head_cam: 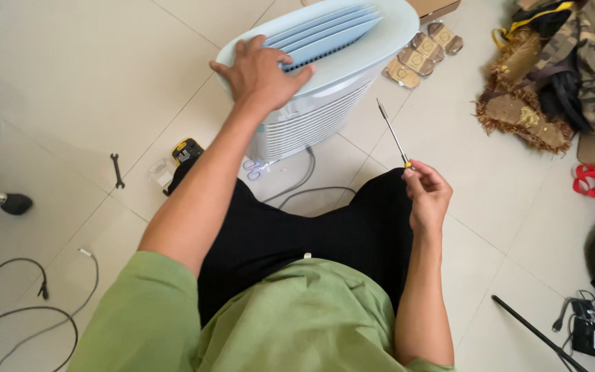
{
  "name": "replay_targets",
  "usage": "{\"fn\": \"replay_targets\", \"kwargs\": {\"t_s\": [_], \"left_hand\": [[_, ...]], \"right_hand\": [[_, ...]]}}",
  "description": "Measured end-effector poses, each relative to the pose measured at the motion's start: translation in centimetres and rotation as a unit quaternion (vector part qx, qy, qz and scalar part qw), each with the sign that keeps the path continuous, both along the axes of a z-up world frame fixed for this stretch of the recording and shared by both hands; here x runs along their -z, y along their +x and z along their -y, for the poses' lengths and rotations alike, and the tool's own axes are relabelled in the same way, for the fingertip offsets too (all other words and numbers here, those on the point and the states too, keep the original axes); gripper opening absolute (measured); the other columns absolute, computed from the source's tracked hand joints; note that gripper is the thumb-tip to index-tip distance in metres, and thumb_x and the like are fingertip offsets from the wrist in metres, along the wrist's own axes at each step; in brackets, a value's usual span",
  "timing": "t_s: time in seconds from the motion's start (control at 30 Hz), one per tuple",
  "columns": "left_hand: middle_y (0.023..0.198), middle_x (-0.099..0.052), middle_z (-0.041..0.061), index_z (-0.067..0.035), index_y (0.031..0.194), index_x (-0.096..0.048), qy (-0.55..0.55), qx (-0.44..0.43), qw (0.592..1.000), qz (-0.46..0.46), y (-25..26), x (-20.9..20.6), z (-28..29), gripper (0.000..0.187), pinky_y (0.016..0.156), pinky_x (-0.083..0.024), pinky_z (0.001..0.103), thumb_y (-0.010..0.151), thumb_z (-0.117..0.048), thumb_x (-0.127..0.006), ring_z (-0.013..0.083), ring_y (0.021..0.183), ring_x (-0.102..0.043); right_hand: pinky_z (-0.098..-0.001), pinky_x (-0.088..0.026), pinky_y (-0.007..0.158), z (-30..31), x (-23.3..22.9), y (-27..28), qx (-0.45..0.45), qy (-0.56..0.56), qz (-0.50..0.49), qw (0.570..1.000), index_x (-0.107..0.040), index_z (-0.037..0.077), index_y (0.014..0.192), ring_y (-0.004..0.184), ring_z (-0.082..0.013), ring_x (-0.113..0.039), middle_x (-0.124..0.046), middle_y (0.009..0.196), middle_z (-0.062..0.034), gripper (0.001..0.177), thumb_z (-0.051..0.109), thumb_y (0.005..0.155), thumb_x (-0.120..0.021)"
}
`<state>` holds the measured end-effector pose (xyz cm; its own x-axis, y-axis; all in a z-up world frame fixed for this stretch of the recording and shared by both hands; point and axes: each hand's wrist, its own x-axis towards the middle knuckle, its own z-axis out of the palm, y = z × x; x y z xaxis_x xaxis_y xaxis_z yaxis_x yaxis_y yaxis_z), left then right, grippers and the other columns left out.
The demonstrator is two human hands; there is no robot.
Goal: The person sits on the floor and uses a screwdriver to remove screws from the front grille of a portable air cooler. They detach the grille, exposing the internal fan, then continue unscrewing the rear housing to further disassemble the unit.
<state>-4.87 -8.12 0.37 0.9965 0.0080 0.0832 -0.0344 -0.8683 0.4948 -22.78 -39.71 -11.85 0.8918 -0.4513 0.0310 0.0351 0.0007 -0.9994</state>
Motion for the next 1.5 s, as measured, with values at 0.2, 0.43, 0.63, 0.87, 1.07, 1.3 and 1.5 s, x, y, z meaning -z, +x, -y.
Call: {"fn": "replay_targets", "kwargs": {"t_s": [0.2, 0.43, 0.63, 0.87, 1.07, 1.3, 1.5], "left_hand": [[0.163, -0.027, 0.016, -0.031, 0.129, -0.067, 0.013, 0.009, 0.999, -0.040, -1.1, 0.6, 3.4, 0.061, 0.101, -0.005, 0.088, 0.079, -0.067, -0.068, 0.0465, 0.147, -0.016], [0.166, -0.029, 0.009, -0.041, 0.145, -0.055, -0.024, 0.160, 0.986, 0.038, -0.9, 3.0, -2.2, 0.056, 0.111, -0.027, 0.066, 0.093, -0.062, -0.058, 0.0333, 0.152, -0.028], [0.165, -0.029, 0.008, -0.040, 0.145, -0.055, -0.021, 0.155, 0.987, 0.032, -0.6, 4.2, -2.0, 0.056, 0.112, -0.022, 0.067, 0.093, -0.062, -0.057, 0.0299, 0.152, -0.027], [0.164, -0.034, 0.008, -0.038, 0.143, -0.059, -0.050, 0.168, 0.983, 0.049, -0.6, 3.6, -2.5, 0.057, 0.112, -0.025, 0.064, 0.090, -0.059, -0.062, 0.0285, 0.150, -0.033], [0.160, -0.041, 0.007, -0.037, 0.137, -0.065, -0.076, 0.179, 0.978, 0.073, -0.4, 3.3, -3.1, 0.054, 0.113, -0.026, 0.062, 0.087, -0.056, -0.068, 0.0297, 0.147, -0.039], [0.157, -0.045, 0.007, -0.037, 0.133, -0.068, -0.082, 0.168, 0.978, 0.091, -0.7, 3.6, -3.0, 0.051, 0.113, -0.025, 0.061, 0.086, -0.054, -0.071, 0.0302, 0.144, -0.041], [0.157, -0.045, 0.007, -0.037, 0.134, -0.067, -0.076, 0.168, 0.978, 0.098, -0.5, 3.9, -3.0, 0.050, 0.114, -0.026, 0.059, 0.087, -0.055, -0.071, 0.0300, 0.145, -0.041]], "right_hand": [[-0.0189, -0.036, 0.054, -4.2, 1.6, -3.4, -0.124, 0.081, -0.023, 0.989, -0.073, -0.003, 0.115, 0.063, -0.0041, -0.052, -0.071, 0.085, -0.0035, 0.023, -0.005, 0.092, -0.070], [-0.0172, -0.035, 0.053, -9.6, 1.1, -2.2, -0.145, 0.040, -0.059, 0.987, -0.076, -0.001, 0.112, 0.066, -0.0010, -0.053, -0.069, 0.084, 0.0004, 0.020, -0.003, 0.093, -0.073], [-0.0168, -0.036, 0.053, -9.6, -0.8, -2.3, -0.138, 0.016, -0.049, 0.989, -0.075, -0.001, 0.113, 0.066, -0.0006, -0.055, -0.071, 0.084, 0.0006, 0.021, -0.002, 0.092, -0.071], [-0.0177, -0.035, 0.052, -11.2, -1.7, -0.4, -0.138, 0.000, -0.039, 0.990, -0.075, -0.003, 0.117, 0.062, -0.0004, -0.049, -0.070, 0.083, -0.0006, 0.023, 0.000, 0.095, -0.070], [-0.0193, -0.032, 0.046, -13.6, -2.5, 2.2, -0.168, 0.052, -0.064, 0.982, -0.071, -0.005, 0.121, 0.052, -0.0027, -0.041, -0.070, 0.081, -0.0046, 0.026, 0.005, 0.098, -0.065], [-0.0214, -0.029, 0.044, -16.0, -2.4, 4.0, -0.199, 0.112, -0.065, 0.971, -0.069, -0.008, 0.121, 0.049, -0.0043, -0.037, -0.067, 0.080, -0.0059, 0.027, 0.009, 0.104, -0.058], [-0.0222, -0.026, 0.042, -16.1, -1.7, 4.5, -0.195, 0.174, -0.082, 0.962, -0.069, -0.008, 0.119, 0.047, -0.0047, -0.034, -0.065, 0.077, -0.0064, 0.026, 0.009, 0.104, -0.057]]}}
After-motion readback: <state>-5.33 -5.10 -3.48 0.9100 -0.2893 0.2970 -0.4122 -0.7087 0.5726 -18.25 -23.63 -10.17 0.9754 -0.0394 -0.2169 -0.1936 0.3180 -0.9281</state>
